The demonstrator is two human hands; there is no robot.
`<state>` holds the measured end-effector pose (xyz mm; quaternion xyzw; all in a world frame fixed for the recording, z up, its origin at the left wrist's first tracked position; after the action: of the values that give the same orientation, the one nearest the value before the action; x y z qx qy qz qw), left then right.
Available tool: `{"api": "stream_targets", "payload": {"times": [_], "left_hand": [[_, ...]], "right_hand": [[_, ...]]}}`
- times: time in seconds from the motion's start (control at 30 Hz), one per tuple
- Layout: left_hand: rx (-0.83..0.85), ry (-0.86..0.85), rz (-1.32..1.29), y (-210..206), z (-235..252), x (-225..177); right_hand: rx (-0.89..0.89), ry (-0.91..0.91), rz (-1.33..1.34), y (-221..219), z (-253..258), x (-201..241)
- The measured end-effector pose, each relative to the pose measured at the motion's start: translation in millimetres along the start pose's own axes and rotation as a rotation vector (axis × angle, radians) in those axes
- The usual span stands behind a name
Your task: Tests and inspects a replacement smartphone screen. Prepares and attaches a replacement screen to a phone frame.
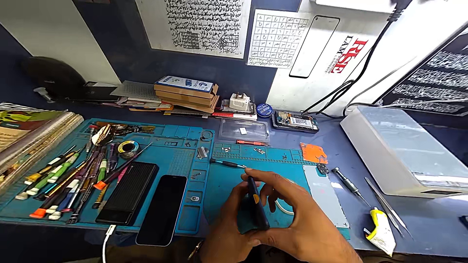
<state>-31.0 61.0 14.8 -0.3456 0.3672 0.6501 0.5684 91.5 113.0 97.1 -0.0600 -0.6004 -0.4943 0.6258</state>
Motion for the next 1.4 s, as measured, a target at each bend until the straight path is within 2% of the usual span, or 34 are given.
{"api": "stream_targets", "payload": {"times": [0.23,0.37,0.47,0.53,0.63,0.7,0.77,0.83,0.9,0.97,1.03,1.07,1.13,1.2,1.4], "left_hand": [[-0.008,0.07,-0.004,-16,15,-2],[-0.098,0.201,0.01,-19,18,0],[-0.064,0.219,-0.016,-17,19,1],[-0.016,0.238,-0.23,-12,22,-2],[0.058,0.434,-0.716,-13,20,-1],[0.15,0.542,-1.066,-24,16,-8],[0.251,0.581,-1.355,-38,11,-13],[0.31,0.584,-1.487,-45,8,-13],[0.281,0.6,-1.482,-47,6,-10],[0.216,0.621,-1.429,-46,5,-7],[0.141,0.621,-1.388,-42,6,-4],[0.073,0.628,-1.366,-38,7,-2],[-0.086,0.663,-1.283,-30,9,2],[-0.148,0.682,-1.209,-26,8,6],[-0.264,0.717,-1.061,-23,6,10]], "right_hand": [[-0.086,-0.037,0.364,23,0,-13],[-0.341,-0.222,0.183,23,-11,-17],[-0.486,-0.267,0.156,29,-18,-22],[-0.481,-0.365,0.434,35,-20,-36],[-0.397,-0.52,0.985,29,-22,-54],[-0.303,-0.511,1.089,23,-20,-57],[-0.248,-0.501,0.999,20,-16,-56],[-0.241,-0.53,0.857,19,-13,-55],[-0.253,-0.539,0.68,24,-13,-54],[-0.366,-0.531,0.307,35,-17,-51],[-0.493,-0.455,-0.115,43,-29,-42],[-0.522,-0.368,-0.196,40,-35,-34],[-0.489,-0.151,-0.125,23,-47,-15],[-0.379,-0.025,-0.052,-1,-56,1],[-0.396,-0.014,-0.021,-26,-71,1]]}}
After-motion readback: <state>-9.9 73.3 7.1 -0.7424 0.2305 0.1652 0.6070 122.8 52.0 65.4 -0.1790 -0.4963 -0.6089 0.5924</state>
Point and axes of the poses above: each hand's wrist, its own z-axis towards the middle knuckle, its own y-axis out of the back of the hand, x = y × z, the point moved 7 cm from there along z, towards the middle knuckle, and after that the axes turned 3 degrees about -y, right-handed, at the moved point
